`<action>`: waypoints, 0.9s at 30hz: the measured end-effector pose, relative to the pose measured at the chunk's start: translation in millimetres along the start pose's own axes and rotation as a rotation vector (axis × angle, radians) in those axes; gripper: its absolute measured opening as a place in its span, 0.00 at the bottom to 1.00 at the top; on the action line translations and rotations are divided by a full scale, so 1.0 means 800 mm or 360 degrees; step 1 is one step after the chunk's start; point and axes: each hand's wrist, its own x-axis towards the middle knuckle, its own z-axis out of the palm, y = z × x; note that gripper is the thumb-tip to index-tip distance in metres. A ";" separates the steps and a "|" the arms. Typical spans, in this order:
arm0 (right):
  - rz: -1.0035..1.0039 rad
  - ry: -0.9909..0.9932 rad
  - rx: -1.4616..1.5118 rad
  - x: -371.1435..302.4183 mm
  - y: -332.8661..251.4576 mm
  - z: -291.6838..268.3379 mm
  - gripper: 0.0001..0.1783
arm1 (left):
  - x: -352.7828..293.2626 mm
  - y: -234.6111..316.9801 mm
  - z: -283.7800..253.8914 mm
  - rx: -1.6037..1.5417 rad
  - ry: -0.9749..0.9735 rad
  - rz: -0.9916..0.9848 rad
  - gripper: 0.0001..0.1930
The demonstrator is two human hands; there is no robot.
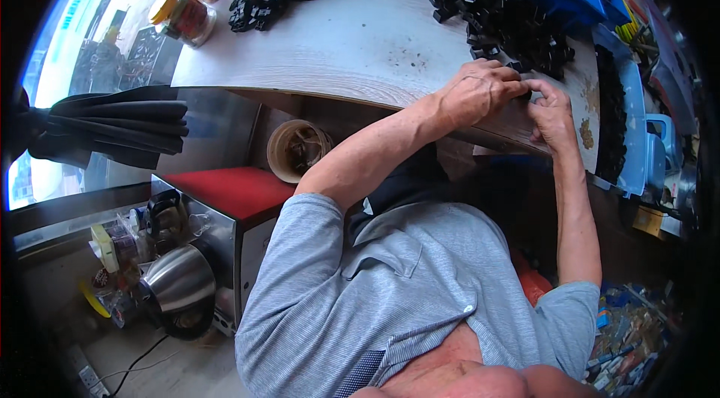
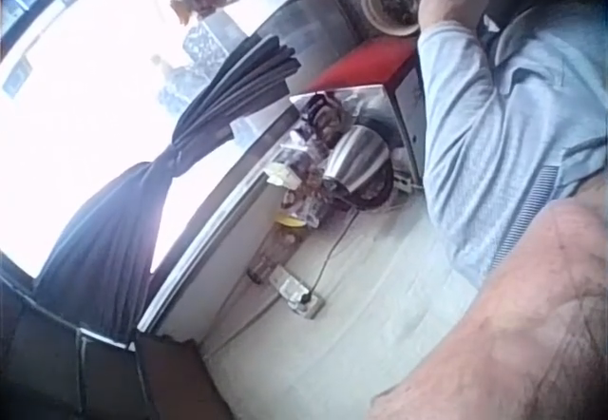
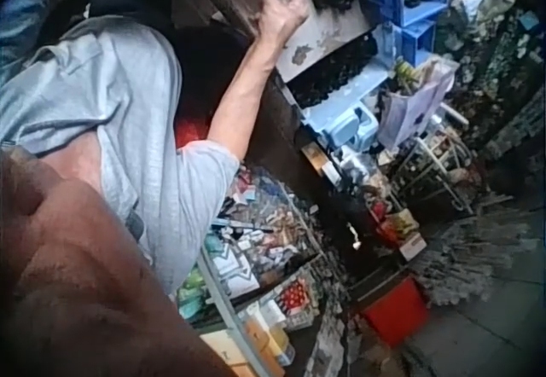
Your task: Assembling small black plastic components at a workbench.
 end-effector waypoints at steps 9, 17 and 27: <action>0.0073 0.0030 -0.0073 -0.006 -0.010 0.001 0.17 | 0.004 -0.009 0.003 -0.0012 -0.0086 0.0127 0.24; 0.0035 0.0009 -0.0036 0.001 0.001 -0.001 0.17 | -0.009 0.008 0.002 0.0150 -0.0133 0.0018 0.25; 0.0029 0.0040 -0.0107 0.000 0.000 0.005 0.17 | -0.017 0.020 0.004 0.0251 -0.0158 -0.0131 0.24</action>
